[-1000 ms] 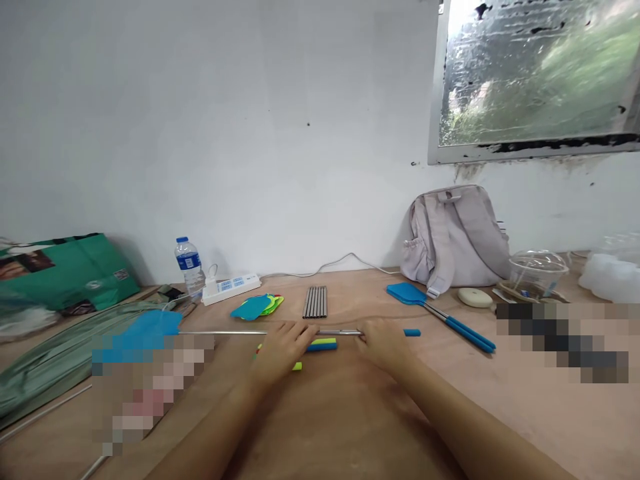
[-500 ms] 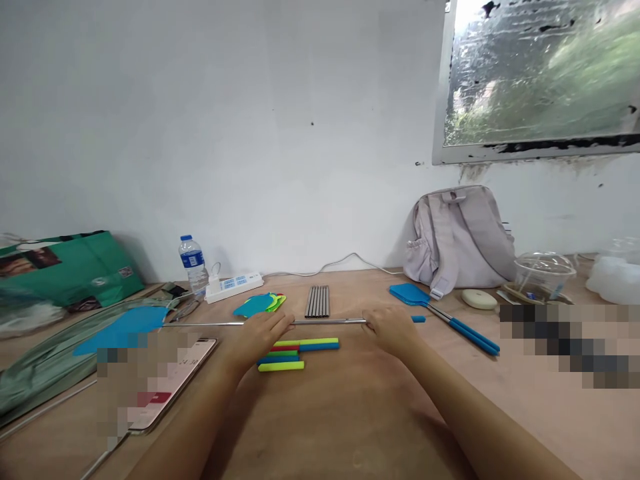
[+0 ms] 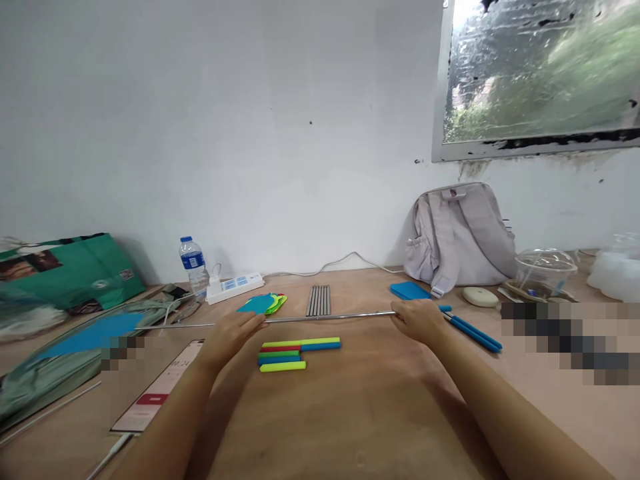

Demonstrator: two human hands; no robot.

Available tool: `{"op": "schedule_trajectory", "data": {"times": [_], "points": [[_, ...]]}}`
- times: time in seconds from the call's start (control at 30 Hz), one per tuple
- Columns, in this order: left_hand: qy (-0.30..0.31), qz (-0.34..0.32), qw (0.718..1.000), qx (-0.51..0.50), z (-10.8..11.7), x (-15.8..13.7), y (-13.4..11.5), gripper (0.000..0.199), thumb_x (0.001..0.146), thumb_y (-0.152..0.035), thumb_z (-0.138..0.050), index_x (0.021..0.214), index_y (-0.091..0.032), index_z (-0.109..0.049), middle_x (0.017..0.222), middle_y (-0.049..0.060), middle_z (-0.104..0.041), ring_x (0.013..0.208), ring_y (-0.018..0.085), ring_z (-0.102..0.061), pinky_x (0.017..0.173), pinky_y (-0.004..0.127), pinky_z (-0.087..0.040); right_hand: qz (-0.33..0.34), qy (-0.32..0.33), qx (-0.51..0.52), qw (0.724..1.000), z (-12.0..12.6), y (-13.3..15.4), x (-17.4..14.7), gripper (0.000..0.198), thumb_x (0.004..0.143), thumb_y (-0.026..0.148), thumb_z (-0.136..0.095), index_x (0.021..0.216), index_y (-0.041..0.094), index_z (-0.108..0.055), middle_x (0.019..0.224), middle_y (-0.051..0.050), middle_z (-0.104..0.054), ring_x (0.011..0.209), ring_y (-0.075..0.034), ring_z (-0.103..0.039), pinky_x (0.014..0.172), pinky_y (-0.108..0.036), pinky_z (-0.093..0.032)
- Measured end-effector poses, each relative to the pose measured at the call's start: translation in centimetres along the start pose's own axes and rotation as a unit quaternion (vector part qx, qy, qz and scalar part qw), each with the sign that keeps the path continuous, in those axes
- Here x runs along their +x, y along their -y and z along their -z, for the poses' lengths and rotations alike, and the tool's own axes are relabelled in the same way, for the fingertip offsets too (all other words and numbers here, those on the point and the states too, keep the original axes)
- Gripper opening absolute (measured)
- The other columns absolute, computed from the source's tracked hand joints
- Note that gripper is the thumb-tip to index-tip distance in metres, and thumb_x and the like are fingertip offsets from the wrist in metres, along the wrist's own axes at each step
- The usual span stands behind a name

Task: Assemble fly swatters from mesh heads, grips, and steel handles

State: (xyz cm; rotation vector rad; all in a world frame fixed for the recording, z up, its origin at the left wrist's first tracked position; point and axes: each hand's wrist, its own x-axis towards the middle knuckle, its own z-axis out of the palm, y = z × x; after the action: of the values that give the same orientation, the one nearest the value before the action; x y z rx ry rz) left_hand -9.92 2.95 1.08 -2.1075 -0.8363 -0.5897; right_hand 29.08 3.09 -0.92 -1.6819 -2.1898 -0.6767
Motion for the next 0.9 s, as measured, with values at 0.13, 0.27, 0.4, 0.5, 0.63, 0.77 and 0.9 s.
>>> {"op": "schedule_trajectory", "data": {"times": [0.13,0.27,0.4,0.5,0.63,0.77,0.9], "points": [[0.027,0.018,0.999,-0.005,0.1,-0.5,0.5,0.030,0.088,-0.034,-0.034,0.076,-0.020,-0.058,0.063,0.000,-0.057,0.059,0.011,-0.052,0.055,0.023,-0.035,0.013,-0.018,-0.007,1.000,-0.6,-0.5,0.0,0.024,0.076,0.028,-0.038,0.060,0.018,-0.054,0.058,-0.004,-0.060,0.053,-0.013,-0.049,0.049,-0.026,-0.012],[0.030,0.045,0.999,-0.008,0.1,-0.7,0.6,0.028,0.087,-0.035,-0.036,0.076,-0.020,-0.057,0.064,0.000,-0.058,0.059,0.012,-0.053,0.055,0.024,-0.034,0.028,-0.018,0.021,0.999,-1.0,0.9,-0.1,0.019,0.074,0.024,-0.039,0.060,0.019,-0.050,0.059,-0.002,-0.058,0.054,-0.012,-0.048,0.050,-0.026,-0.013],[0.004,0.067,0.998,0.015,0.2,-1.1,1.1,0.023,0.084,-0.035,-0.042,0.074,-0.018,-0.056,0.067,0.001,-0.059,0.064,0.014,-0.053,0.061,0.026,-0.035,0.041,0.001,0.066,0.997,-1.3,1.9,-0.8,0.015,0.074,0.022,-0.039,0.063,0.020,-0.049,0.062,-0.001,-0.058,0.058,-0.013,-0.049,0.051,-0.025,-0.016],[-0.014,0.113,0.993,0.041,0.4,-1.4,1.3,0.021,0.081,-0.033,-0.045,0.071,-0.018,-0.054,0.066,0.002,-0.058,0.066,0.015,-0.051,0.063,0.028,-0.035,0.038,0.030,0.083,0.995,-1.5,1.9,-1.5,0.017,0.076,0.025,-0.039,0.065,0.020,-0.051,0.066,-0.002,-0.060,0.059,-0.015,-0.050,0.051,-0.025,-0.018],[-0.015,0.146,0.987,0.059,0.7,-1.3,1.2,0.020,0.081,-0.026,-0.044,0.064,-0.019,-0.051,0.060,0.002,-0.055,0.066,0.017,-0.047,0.065,0.030,-0.034,0.003,0.042,0.074,0.996,-2.0,0.9,-1.8,0.022,0.076,0.031,-0.040,0.061,0.020,-0.051,0.065,-0.003,-0.061,0.060,-0.016,-0.051,0.050,-0.025,-0.019],[-0.050,0.209,0.975,0.049,0.5,-1.2,0.9,0.009,0.076,-0.021,-0.048,0.069,-0.020,-0.053,0.075,0.003,-0.057,0.078,0.019,-0.048,0.081,0.035,-0.032,-0.066,0.009,0.041,0.997,-2.5,-0.9,-1.6,0.024,0.074,0.036,-0.041,0.059,0.021,-0.052,0.062,-0.002,-0.061,0.060,-0.017,-0.053,0.049,-0.025,-0.018],[-0.135,0.334,0.930,0.069,-0.2,-1.4,0.6,0.022,0.071,-0.022,-0.051,0.092,-0.018,-0.054,0.105,0.011,-0.049,0.105,0.027,-0.041,0.094,0.044,-0.022,-0.123,0.000,0.009,0.992,-2.7,-2.4,-1.7,0.025,0.073,0.039,-0.042,0.060,0.021,-0.054,0.059,-0.003,-0.060,0.056,-0.017,-0.053,0.047,-0.025,-0.016]]}}
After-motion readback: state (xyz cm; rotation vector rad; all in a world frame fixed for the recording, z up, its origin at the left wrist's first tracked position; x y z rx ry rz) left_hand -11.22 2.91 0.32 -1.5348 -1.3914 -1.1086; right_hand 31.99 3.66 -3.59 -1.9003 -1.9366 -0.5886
